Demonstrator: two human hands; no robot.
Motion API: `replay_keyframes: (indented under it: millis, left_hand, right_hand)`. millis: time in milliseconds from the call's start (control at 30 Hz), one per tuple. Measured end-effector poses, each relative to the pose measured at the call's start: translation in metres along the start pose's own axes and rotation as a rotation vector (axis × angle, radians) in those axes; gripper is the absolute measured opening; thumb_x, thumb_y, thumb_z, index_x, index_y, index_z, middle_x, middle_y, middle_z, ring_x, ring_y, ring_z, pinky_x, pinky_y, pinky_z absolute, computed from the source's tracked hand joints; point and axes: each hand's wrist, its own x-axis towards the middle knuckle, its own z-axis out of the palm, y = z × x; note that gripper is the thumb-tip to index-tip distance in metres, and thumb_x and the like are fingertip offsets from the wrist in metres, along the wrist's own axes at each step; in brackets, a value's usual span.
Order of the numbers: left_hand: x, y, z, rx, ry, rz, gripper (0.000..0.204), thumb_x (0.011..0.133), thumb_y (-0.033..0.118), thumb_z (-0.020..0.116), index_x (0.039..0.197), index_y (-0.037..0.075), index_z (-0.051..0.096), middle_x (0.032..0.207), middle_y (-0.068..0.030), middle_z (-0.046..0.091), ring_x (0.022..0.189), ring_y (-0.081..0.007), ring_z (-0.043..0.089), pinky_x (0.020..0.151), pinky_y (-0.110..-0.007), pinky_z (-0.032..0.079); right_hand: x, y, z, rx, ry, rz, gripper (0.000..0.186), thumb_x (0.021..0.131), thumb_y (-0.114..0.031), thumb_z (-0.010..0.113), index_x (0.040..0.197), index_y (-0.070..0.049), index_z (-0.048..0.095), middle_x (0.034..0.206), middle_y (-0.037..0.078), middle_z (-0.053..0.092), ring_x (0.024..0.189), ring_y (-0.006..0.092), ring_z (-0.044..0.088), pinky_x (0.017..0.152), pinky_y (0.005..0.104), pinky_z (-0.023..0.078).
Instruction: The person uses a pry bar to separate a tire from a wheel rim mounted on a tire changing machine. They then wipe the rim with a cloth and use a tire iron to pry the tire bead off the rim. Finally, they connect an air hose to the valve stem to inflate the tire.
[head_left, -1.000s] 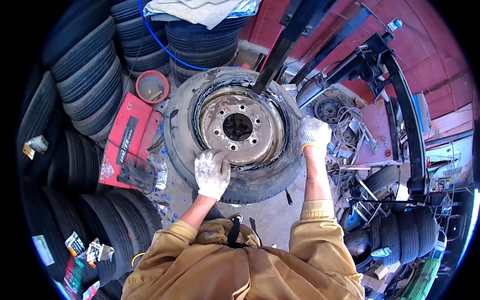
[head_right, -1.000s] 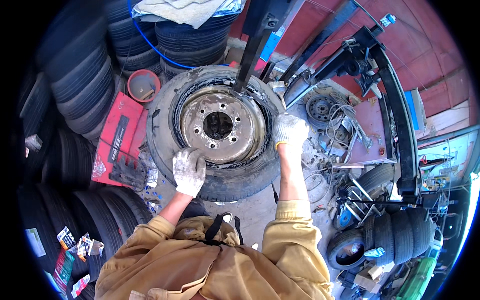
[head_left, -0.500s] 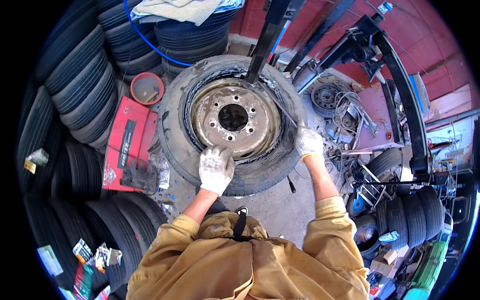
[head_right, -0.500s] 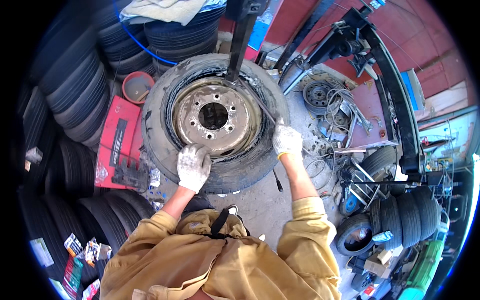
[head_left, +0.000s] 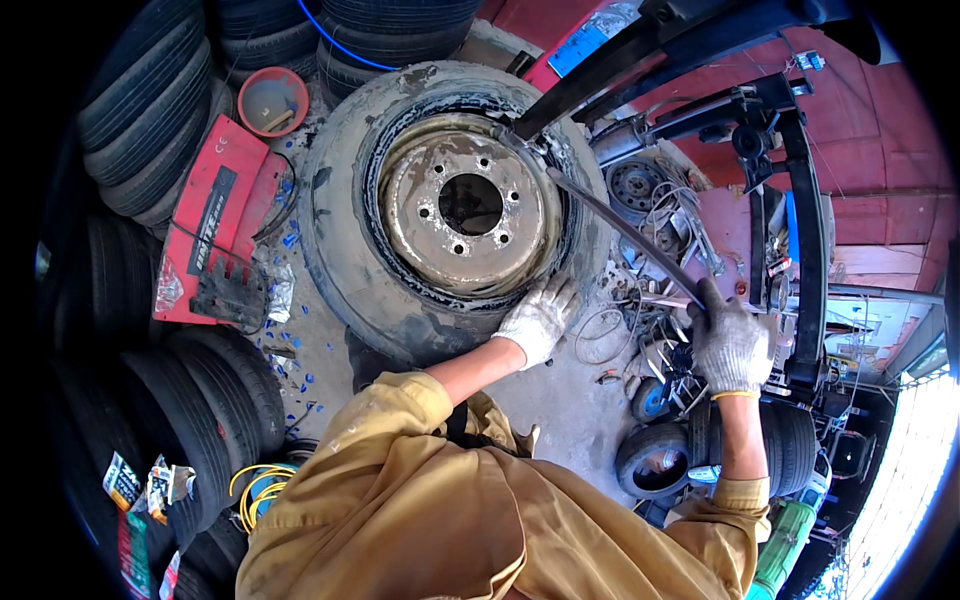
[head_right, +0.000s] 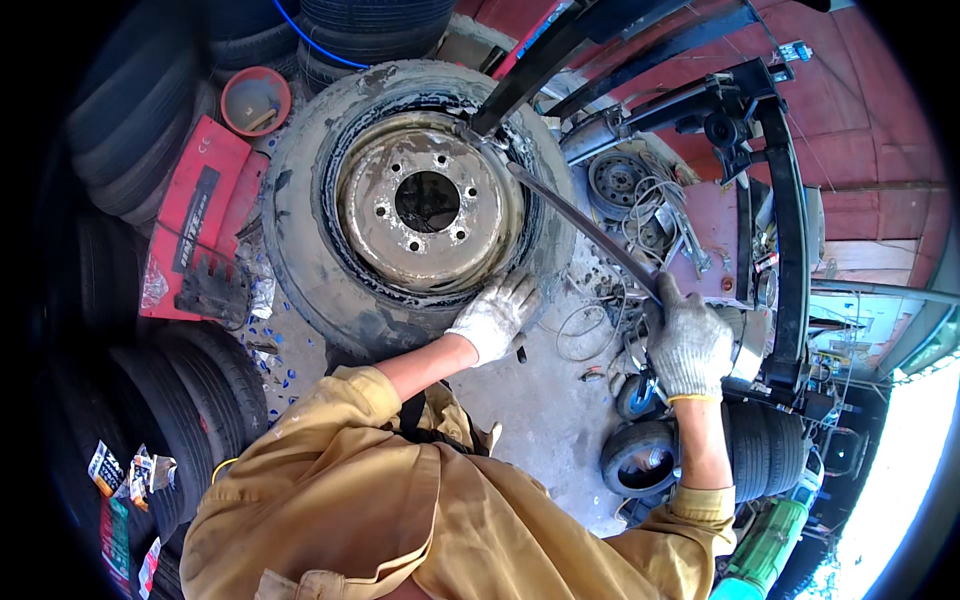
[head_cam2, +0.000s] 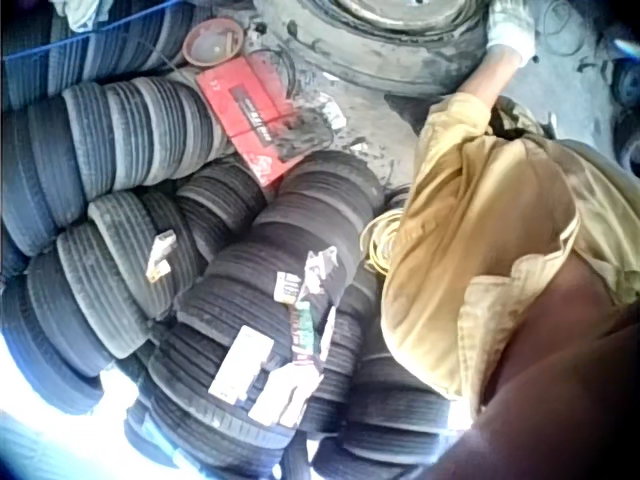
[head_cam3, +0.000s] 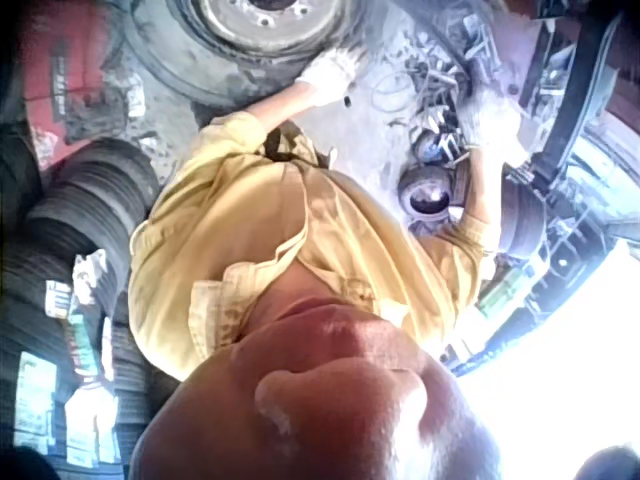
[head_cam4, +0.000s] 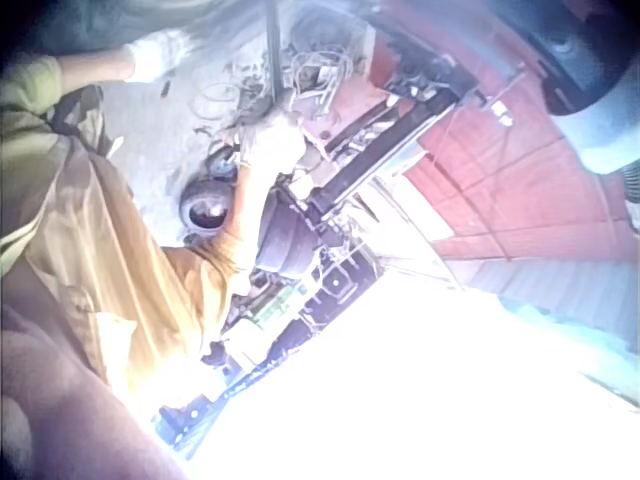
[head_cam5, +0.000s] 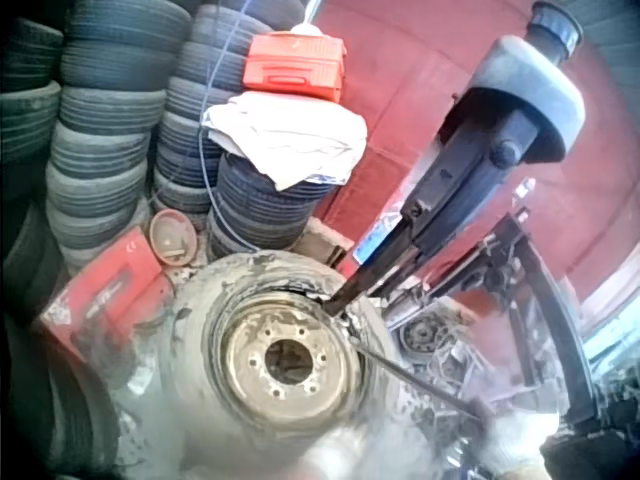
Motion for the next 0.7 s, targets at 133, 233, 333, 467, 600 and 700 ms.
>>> replay_keyframes:
  millis: [133, 233, 333, 467, 600, 700]
  left_hand:
    - [0.003, 0.003, -0.005, 0.011, 0.021, 0.025, 0.074, 0.090, 0.043, 0.065, 0.150, 0.006, 0.042, 0.159, -0.0176, 0.033, 0.150, -0.0353, 0.025, 0.122, -0.050, 0.020]
    - [0.001, -0.001, -0.001, -0.009, 0.034, 0.005, 0.074, 0.089, 0.042, 0.066, 0.149, 0.005, 0.043, 0.159, -0.0171, 0.034, 0.150, -0.0349, 0.026, 0.122, -0.049, 0.021]
    - [-0.001, -0.002, -0.002, -0.027, 0.047, -0.006, 0.074, 0.089, 0.043, 0.065, 0.149, 0.005, 0.043, 0.158, -0.0173, 0.034, 0.149, -0.0350, 0.027, 0.122, -0.049, 0.022]
    - [0.001, 0.003, -0.004, -0.007, 0.076, 0.035, 0.073, 0.089, 0.041, 0.065, 0.149, 0.005, 0.043, 0.158, -0.0153, 0.036, 0.150, -0.0339, 0.026, 0.121, -0.049, 0.022]
    - [0.005, -0.003, -0.006, -0.148, -0.017, 0.030, 0.073, 0.088, 0.037, 0.067, 0.149, 0.005, 0.043, 0.158, -0.0148, 0.036, 0.149, -0.0330, 0.027, 0.122, -0.050, 0.022]
    - [0.003, -0.005, -0.005, -0.123, 0.055, 0.008, 0.073, 0.087, 0.036, 0.069, 0.148, 0.005, 0.044, 0.156, -0.0149, 0.038, 0.148, -0.0331, 0.028, 0.122, -0.051, 0.022]
  right_hand:
    - [0.020, -0.011, -0.035, -0.324, 0.141, -0.154, 0.038, 0.089, -0.017, 0.063, 0.127, -0.015, 0.059, 0.095, 0.013, 0.069, 0.086, 0.0297, 0.071, 0.072, 0.0443, 0.056]
    - [0.033, -0.027, -0.069, -0.409, 0.147, -0.219, 0.027, 0.089, -0.013, 0.060, 0.116, -0.010, 0.060, 0.096, 0.011, 0.069, 0.089, 0.0272, 0.072, 0.073, 0.0429, 0.056]
    - [0.045, -0.054, -0.093, -0.481, 0.185, -0.260, 0.018, 0.090, -0.014, 0.062, 0.106, -0.007, 0.064, 0.095, 0.010, 0.070, 0.090, 0.0253, 0.072, 0.075, 0.0426, 0.056]
    - [0.047, -0.125, -0.117, -0.558, 0.130, -0.424, 0.010, 0.087, -0.016, 0.068, 0.092, -0.009, 0.075, 0.090, 0.005, 0.069, 0.086, 0.0226, 0.071, 0.074, 0.0402, 0.053]
    - [0.085, -0.170, -0.084, -0.933, 0.307, -0.616, 0.006, 0.071, -0.012, 0.070, 0.077, -0.011, 0.074, 0.065, 0.003, 0.062, 0.054, 0.0230, 0.059, 0.051, 0.0426, 0.051]
    - [0.121, -0.176, -0.082, -0.803, 0.232, -0.658, 0.011, 0.077, -0.014, 0.070, 0.086, -0.011, 0.076, 0.074, 0.007, 0.068, 0.067, 0.0253, 0.067, 0.060, 0.0464, 0.053]
